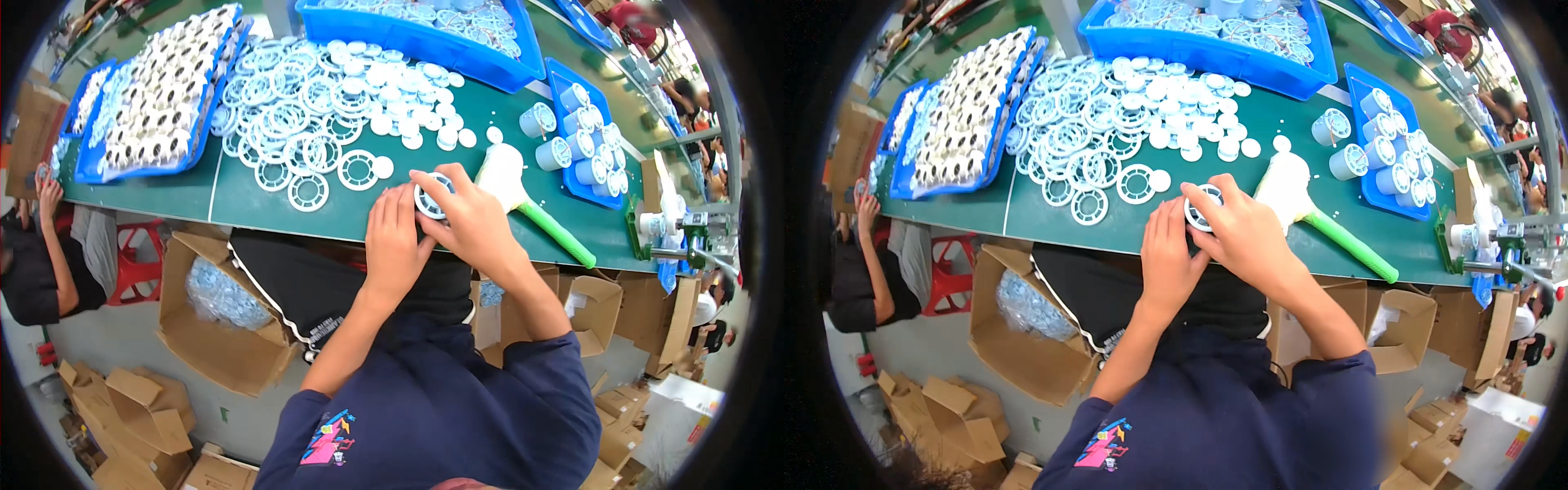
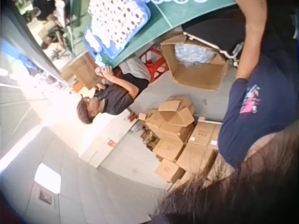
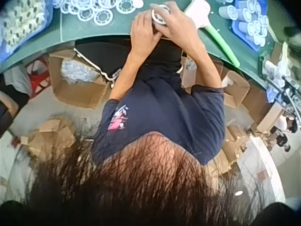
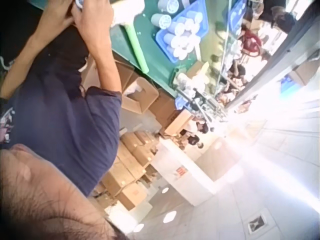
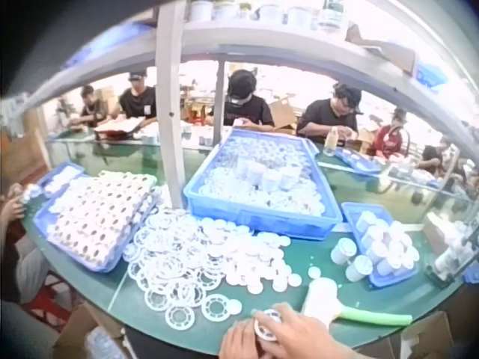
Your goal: Assembling small electronic components using a rubber mallet at a factory workstation.
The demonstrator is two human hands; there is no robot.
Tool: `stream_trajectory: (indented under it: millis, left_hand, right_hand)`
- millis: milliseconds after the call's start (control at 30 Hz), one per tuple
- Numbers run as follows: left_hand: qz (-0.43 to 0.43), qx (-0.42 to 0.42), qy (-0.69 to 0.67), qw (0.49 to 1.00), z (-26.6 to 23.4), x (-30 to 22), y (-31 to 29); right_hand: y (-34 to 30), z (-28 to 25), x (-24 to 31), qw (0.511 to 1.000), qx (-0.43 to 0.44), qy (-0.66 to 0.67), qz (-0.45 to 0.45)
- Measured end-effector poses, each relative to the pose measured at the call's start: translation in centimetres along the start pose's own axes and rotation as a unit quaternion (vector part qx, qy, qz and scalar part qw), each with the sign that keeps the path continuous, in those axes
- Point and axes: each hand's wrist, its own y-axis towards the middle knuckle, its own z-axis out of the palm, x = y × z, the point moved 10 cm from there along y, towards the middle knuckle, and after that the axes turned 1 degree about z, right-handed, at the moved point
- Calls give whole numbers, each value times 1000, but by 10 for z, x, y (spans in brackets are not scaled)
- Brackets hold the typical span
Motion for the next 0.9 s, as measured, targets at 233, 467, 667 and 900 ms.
stream_trajectory:
  millis: [233, 467, 667, 900]
  left_hand:
    - [3, -11, 47, 999, -8, -1, -6]
    - [26, -4, 85, 996, -3, -7, -2]
    - [25, -2, 85, 996, -2, -6, -3]
    - [28, -2, 89, 996, -3, -7, -2]
  right_hand:
    - [-57, -113, -117, 948, -251, -46, 190]
    - [-95, -122, -253, 925, -183, -186, 275]
    - [-69, -111, -218, 889, -221, -303, 261]
    - [-17, -68, -191, 954, -108, -225, 166]
